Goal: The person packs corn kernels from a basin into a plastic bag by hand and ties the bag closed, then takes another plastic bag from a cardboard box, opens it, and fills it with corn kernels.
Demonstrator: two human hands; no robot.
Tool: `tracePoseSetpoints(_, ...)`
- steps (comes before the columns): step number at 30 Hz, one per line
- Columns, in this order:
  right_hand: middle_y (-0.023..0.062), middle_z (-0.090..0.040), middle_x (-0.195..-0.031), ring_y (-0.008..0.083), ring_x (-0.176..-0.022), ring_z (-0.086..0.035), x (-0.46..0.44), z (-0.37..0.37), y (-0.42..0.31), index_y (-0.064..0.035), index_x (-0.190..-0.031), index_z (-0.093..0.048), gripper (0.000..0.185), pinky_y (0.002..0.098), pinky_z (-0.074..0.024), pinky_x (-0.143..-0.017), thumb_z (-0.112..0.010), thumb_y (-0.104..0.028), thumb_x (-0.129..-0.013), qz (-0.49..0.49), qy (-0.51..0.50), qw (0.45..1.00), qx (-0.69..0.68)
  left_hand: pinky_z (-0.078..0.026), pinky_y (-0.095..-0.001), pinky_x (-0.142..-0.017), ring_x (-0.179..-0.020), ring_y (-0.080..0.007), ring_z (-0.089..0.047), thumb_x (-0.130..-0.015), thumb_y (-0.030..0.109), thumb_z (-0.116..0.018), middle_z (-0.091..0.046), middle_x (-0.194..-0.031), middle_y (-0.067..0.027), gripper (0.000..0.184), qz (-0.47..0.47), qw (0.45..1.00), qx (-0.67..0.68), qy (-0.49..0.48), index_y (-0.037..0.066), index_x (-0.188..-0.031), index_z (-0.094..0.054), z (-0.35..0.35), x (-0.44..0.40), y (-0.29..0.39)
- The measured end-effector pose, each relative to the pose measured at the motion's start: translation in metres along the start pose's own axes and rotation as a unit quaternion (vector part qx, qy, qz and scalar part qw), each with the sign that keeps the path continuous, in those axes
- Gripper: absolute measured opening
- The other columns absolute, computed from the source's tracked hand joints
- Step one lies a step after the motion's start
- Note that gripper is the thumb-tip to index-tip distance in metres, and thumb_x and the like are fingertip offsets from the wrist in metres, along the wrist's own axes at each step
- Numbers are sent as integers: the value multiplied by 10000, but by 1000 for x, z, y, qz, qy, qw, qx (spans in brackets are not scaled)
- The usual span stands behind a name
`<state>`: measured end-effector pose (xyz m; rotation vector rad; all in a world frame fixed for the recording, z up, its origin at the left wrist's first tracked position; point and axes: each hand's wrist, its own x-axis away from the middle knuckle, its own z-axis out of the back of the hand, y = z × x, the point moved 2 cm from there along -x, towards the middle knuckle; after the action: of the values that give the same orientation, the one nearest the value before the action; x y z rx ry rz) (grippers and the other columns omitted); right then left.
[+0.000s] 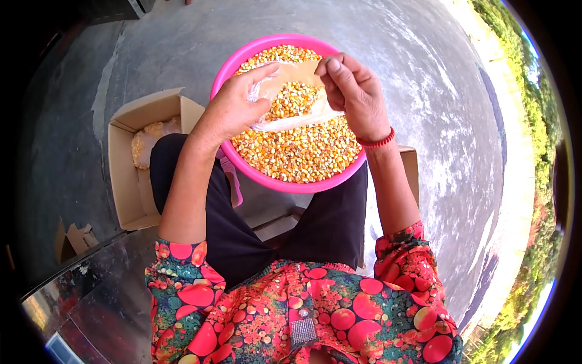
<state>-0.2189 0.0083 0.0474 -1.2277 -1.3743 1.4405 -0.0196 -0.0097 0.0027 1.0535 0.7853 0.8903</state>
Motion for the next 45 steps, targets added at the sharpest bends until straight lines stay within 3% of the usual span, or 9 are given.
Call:
tracePoseSetpoints(7, 0, -631, -759, 62, -718, -571, -32, -11, 39, -20, -873, -649, 164, 225, -466, -695, -553, -146, -914, 46, -79, 992, 83, -412, -259, -948, -1132, -137, -506, -763, -58, -519, -530, -1279, -109, 576, -8, 1000, 12, 9, -21, -1333, -447, 2, 1, -4)
tracePoseSetpoints(9, 36, -650, -772, 86, -717, -592, -22, -9, 45, 5, -847, -644, 135, 237, -479, -708, -599, -119, -875, 91, -102, 954, 266, -412, -257, -947, -1133, -135, -507, -764, -55, -517, -531, -1277, -108, 575, -17, 1000, 2, 16, -18, -1334, -448, 4, 2, -1)
tracePoseSetpoints(15, 91, -599, -703, 163, -581, -571, 20, -16, 23, -5, -819, -637, 82, 290, -455, -543, -631, -86, -827, 56, -129, 946, 292, -430, -242, -904, -1070, -114, -524, -751, -56, -506, -540, -1265, -97, 595, -7, 1000, 6, -1, -6, -1341, -447, 2, 1, 3)
tracePoseSetpoints(17, 101, -608, -772, 220, -673, -611, 38, -19, 46, -17, -846, -640, 71, 315, -484, -607, -627, -75, -807, 96, -252, 917, 295, -437, -235, -883, -1044, -105, -527, -745, -62, -497, -540, -1263, -91, 598, 9, 999, 37, -14, -8, -1339, -449, 1, 1, 7)
tracePoseSetpoints(23, 91, -578, -1055, 275, -1056, -543, 60, -22, 102, -95, -1010, -629, 228, 391, -428, -882, -631, -140, -787, 232, -247, 801, 494, -424, -243, -913, -1073, -114, -522, -744, -61, -495, -539, -1265, -89, 586, -6, 1000, 8, -5, -9, -1327, -463, -3, -1, 1)
tracePoseSetpoints(27, 69, -541, -958, 258, -1007, -529, 60, -7, 115, -115, -931, -596, 180, 400, -389, -919, -636, -206, -781, 183, -263, 804, 500, -396, -259, -963, -1124, -130, -507, -747, -56, -505, -526, -1286, -96, 579, -11, 1000, 3, 0, -8, -1323, -469, 0, -1, -4)
tracePoseSetpoints(33, 90, -540, -801, 266, -786, -576, 58, 8, 117, -67, -815, -581, 117, 373, -486, -678, -609, -178, -838, 195, -237, 802, 513, -362, -272, -1006, -1187, -158, -478, -755, -48, -523, -503, -1312, -123, 566, -12, 1000, 11, -1, -13, -1317, -473, 1, 0, -2)
tracePoseSetpoints(41, 140, -588, -673, 314, -634, -584, 44, 5, 81, -11, -776, -592, 194, 382, -471, -596, -608, -179, -871, 134, -167, 911, 351, -404, -266, -959, -1112, -150, -518, -757, -54, -517, -541, -1249, -113, 561, -16, 1000, 9, 1, -16, -1315, -473, -1, -1, -6)
tracePoseSetpoints(45, 50, -557, -636, 121, -607, -515, 28, -1, 24, 10, -770, -603, 273, 275, -409, -565, -567, -206, -932, 59, -138, 966, 210, -411, -264, -947, -1099, -144, -523, -756, -61, -513, -544, -1241, -106, 568, -24, 1000, -6, 3, -15, -1320, -467, 0, 0, -4)
